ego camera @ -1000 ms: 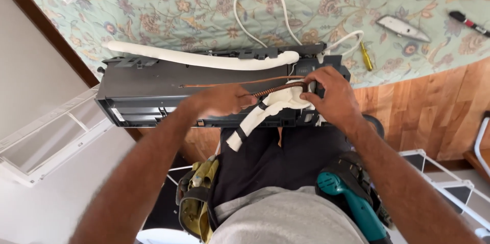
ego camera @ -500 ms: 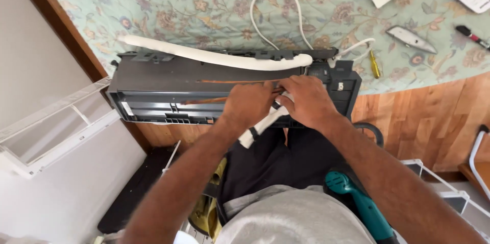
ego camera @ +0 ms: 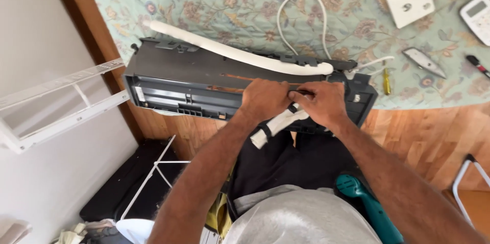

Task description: Wrapping insulation tape around copper refrigerant lines of an indoor air conditioning unit to finish the installation.

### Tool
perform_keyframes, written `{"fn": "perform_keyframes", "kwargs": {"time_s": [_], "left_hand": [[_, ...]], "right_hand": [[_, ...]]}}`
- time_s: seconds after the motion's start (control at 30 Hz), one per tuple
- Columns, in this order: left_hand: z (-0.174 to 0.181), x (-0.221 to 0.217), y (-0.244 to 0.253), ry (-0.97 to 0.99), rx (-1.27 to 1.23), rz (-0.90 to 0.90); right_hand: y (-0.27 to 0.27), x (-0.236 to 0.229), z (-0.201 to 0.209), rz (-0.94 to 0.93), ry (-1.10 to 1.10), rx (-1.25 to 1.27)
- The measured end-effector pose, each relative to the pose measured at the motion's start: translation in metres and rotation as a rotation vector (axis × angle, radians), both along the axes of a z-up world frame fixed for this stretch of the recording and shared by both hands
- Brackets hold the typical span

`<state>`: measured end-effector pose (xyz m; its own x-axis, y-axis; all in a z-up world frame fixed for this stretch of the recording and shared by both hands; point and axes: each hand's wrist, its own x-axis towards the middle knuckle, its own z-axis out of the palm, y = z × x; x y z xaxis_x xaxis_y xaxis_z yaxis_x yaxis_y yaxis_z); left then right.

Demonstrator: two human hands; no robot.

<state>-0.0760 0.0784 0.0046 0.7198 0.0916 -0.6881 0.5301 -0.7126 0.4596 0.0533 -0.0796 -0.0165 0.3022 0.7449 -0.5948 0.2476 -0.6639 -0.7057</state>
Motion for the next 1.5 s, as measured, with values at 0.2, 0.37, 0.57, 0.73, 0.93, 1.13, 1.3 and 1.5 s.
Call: {"fn": "perform_keyframes", "kwargs": {"time_s": [0.2,0.37,0.57,0.73,0.93,1.13,1.3,1.5], "left_hand": [[0.000,0.003,0.004,-0.039,0.048,-0.042],[-0.004,-0.003,0.007,-0.073,0.019,-0.045],[-0.014,-0.004,0.007,-0.098,0.010,-0.058],[-0.007,0.000,0.009,-0.110,0.017,-0.063],[0.018,0.003,0.001,-0.137,0.082,-0.069],[0.048,-0.027,-0.026,-0.433,0.343,0.155],[0.110,-0.062,-0.027,0.021,0.056,0.262],[0.122,-0.082,-0.039,0.111,-0.039,0.403]], "right_hand": [[0.001,0.000,0.002,-0.033,0.046,-0.097],[0.013,0.004,0.016,-0.039,0.075,-0.152],[0.022,0.008,0.031,-0.039,0.057,-0.129],[0.014,0.016,0.020,0.001,-0.004,-0.039],[-0.007,0.045,0.038,-0.334,0.229,0.037],[-0.058,0.066,0.064,-0.467,0.088,-0.069],[-0.129,0.080,0.063,-0.510,-0.050,-0.431],[-0.182,0.079,0.097,-0.397,0.060,-0.722]]}}
